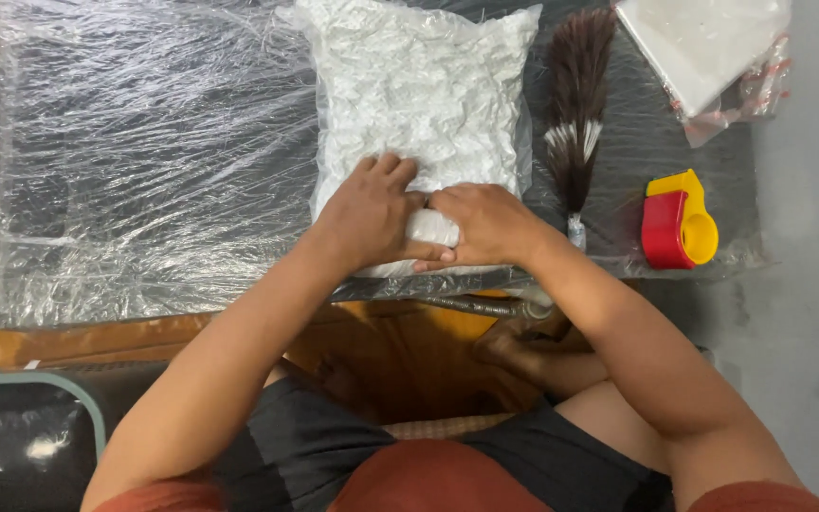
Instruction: The person places a white item into a plastic bag, inserts a vacuum hose into the bag's opening, and seals the bag using a tape dispenser. The person then presses down on the bag to remove air and smooths the surface.
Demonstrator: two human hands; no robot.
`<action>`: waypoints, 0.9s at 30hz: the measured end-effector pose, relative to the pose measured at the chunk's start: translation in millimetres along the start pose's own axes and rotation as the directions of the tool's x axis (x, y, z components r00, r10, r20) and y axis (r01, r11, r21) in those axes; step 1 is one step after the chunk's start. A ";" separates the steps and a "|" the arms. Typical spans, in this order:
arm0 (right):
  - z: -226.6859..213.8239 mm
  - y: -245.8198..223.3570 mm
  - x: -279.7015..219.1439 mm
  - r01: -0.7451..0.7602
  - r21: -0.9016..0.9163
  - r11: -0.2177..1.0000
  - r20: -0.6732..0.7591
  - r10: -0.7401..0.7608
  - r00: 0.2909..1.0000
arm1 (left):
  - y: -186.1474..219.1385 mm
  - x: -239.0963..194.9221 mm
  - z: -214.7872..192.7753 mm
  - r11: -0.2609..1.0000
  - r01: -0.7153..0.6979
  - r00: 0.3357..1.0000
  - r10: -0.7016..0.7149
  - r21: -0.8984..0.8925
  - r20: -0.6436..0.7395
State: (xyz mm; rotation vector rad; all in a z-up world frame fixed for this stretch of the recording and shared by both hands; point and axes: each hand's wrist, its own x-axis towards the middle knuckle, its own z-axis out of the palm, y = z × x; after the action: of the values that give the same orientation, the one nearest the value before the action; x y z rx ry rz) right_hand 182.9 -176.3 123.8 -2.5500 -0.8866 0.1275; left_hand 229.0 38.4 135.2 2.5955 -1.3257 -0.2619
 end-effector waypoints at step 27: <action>-33.9 25.5 43.0 -0.467 0.136 0.874 0.401 0.383 0.832 | -17.9 15.2 22.2 0.974 -0.063 0.998 0.056 0.220 0.035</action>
State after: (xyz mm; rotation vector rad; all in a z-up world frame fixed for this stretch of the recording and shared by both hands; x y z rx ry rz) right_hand 239.0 -180.6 145.8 -2.4950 -0.3636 0.8161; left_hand 246.0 33.9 108.2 2.7339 -1.5193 -0.1490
